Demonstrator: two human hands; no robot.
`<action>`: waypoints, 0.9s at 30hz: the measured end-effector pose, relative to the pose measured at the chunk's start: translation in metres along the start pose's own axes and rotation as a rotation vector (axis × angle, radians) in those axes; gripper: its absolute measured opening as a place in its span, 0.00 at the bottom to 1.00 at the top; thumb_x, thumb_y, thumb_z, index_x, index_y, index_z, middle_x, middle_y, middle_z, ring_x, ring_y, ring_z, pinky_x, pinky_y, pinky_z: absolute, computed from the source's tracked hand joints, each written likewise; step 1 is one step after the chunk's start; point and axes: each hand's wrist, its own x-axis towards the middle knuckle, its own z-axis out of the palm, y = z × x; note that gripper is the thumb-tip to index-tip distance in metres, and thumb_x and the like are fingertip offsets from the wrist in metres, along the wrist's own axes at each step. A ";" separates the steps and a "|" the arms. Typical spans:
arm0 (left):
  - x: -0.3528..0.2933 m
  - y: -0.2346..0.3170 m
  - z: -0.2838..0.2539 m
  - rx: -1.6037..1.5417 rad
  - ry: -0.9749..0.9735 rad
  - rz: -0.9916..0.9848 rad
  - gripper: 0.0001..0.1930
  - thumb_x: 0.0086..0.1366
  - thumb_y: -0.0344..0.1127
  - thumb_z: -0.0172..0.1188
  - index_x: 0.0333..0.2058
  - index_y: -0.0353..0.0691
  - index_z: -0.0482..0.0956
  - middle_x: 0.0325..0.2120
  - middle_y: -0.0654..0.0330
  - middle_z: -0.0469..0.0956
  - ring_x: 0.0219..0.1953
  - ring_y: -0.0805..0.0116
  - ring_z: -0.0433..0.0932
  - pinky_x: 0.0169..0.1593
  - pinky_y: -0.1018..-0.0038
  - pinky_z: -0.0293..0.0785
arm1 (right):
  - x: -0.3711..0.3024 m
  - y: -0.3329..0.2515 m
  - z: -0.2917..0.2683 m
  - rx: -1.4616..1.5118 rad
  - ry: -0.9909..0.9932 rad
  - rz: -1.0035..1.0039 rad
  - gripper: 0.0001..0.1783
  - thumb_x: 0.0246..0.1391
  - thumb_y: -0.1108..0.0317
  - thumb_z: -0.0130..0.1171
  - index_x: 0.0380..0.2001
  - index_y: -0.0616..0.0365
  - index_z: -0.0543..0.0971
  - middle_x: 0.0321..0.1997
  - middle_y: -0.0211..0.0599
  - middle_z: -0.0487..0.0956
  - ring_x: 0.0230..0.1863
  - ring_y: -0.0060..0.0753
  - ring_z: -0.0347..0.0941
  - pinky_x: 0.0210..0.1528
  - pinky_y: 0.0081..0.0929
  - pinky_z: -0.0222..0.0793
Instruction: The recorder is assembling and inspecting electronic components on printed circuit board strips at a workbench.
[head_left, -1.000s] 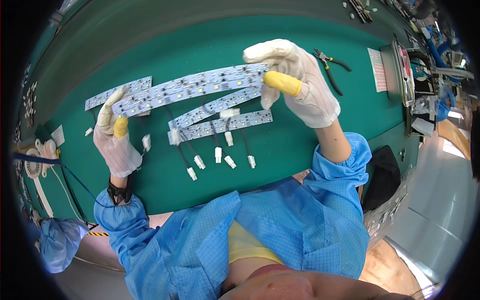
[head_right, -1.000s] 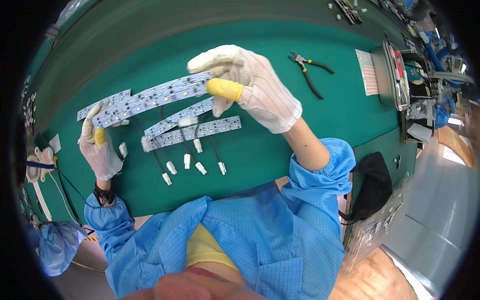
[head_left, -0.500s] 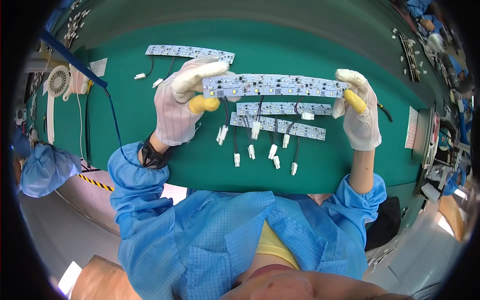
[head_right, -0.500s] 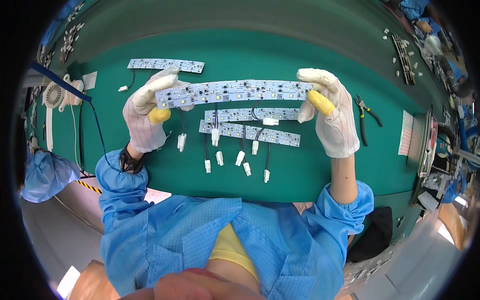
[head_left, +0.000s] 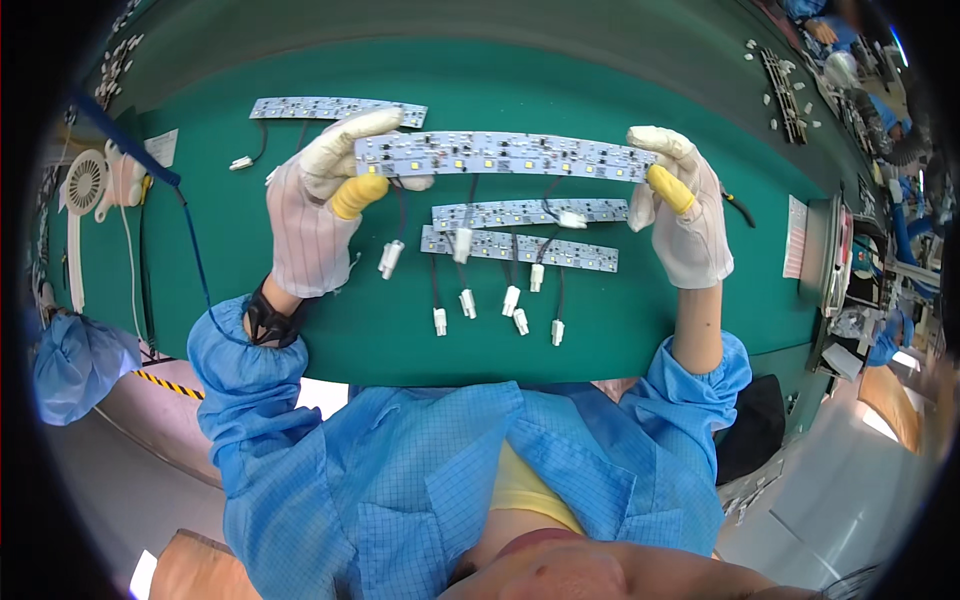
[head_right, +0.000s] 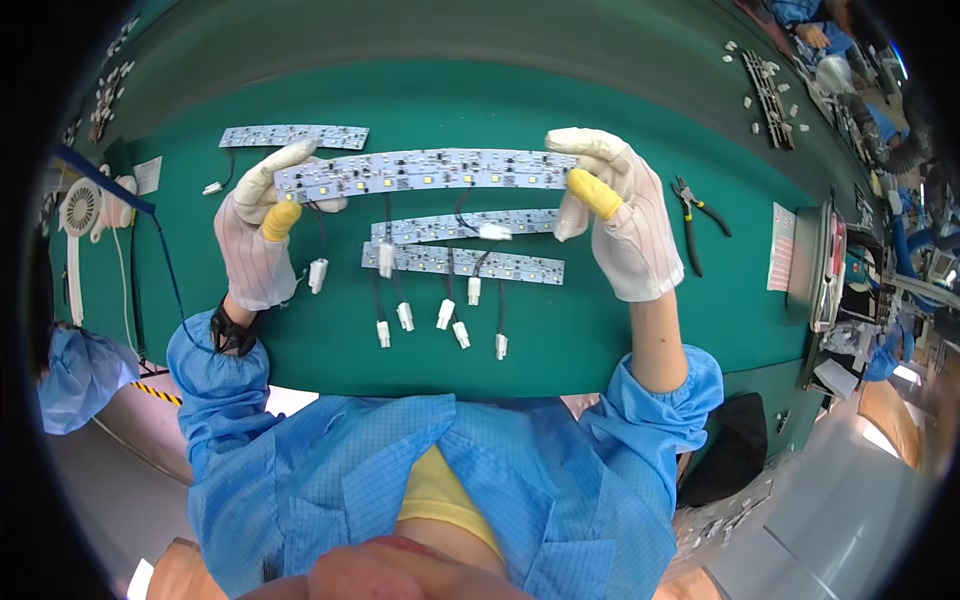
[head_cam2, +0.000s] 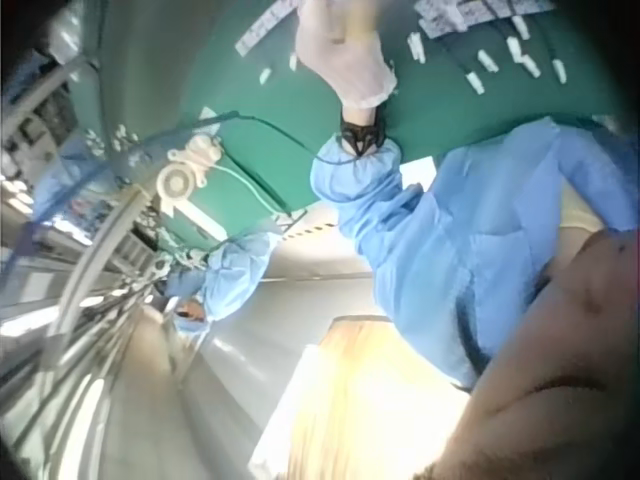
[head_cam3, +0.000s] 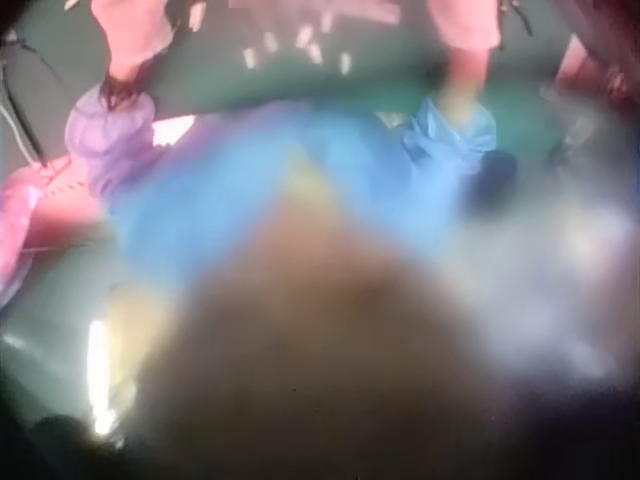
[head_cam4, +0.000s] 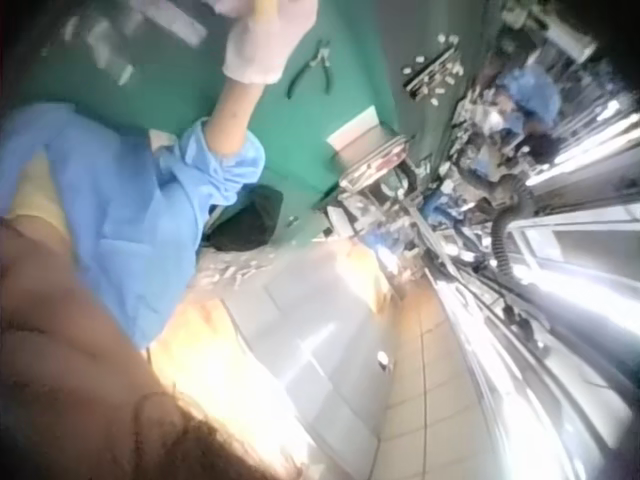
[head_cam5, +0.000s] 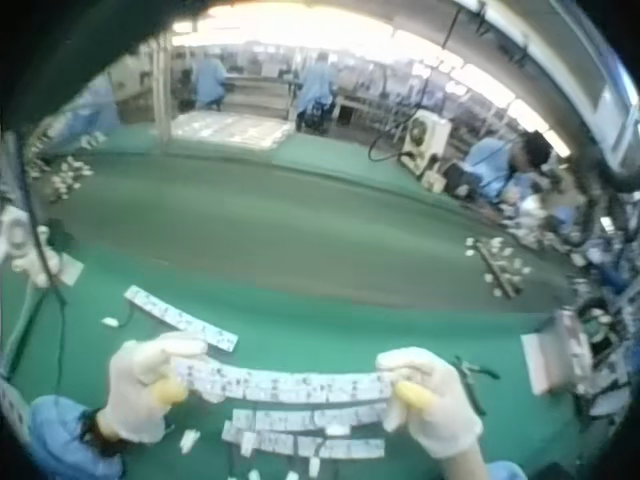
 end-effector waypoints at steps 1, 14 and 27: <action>0.001 0.000 0.002 -0.073 -0.009 0.026 0.27 0.60 0.41 0.59 0.53 0.28 0.67 0.36 0.53 0.78 0.38 0.69 0.78 0.46 0.76 0.71 | -0.001 0.004 -0.002 0.049 -0.052 -0.100 0.46 0.40 0.37 0.62 0.49 0.69 0.68 0.25 0.32 0.73 0.18 0.19 0.67 0.21 0.15 0.63; 0.011 0.000 0.005 0.290 0.145 -0.044 0.19 0.64 0.36 0.54 0.52 0.36 0.71 0.32 0.61 0.79 0.32 0.80 0.75 0.38 0.83 0.70 | -0.008 0.003 -0.001 0.282 -0.234 -0.178 0.30 0.48 0.56 0.62 0.48 0.67 0.70 0.27 0.37 0.76 0.20 0.22 0.71 0.23 0.17 0.66; 0.004 -0.007 0.001 0.062 -0.039 0.059 0.20 0.66 0.40 0.52 0.50 0.30 0.69 0.29 0.53 0.79 0.34 0.70 0.77 0.42 0.74 0.71 | 0.000 0.005 0.005 0.091 0.026 -0.070 0.30 0.55 0.46 0.53 0.48 0.63 0.70 0.22 0.31 0.74 0.19 0.17 0.67 0.22 0.15 0.64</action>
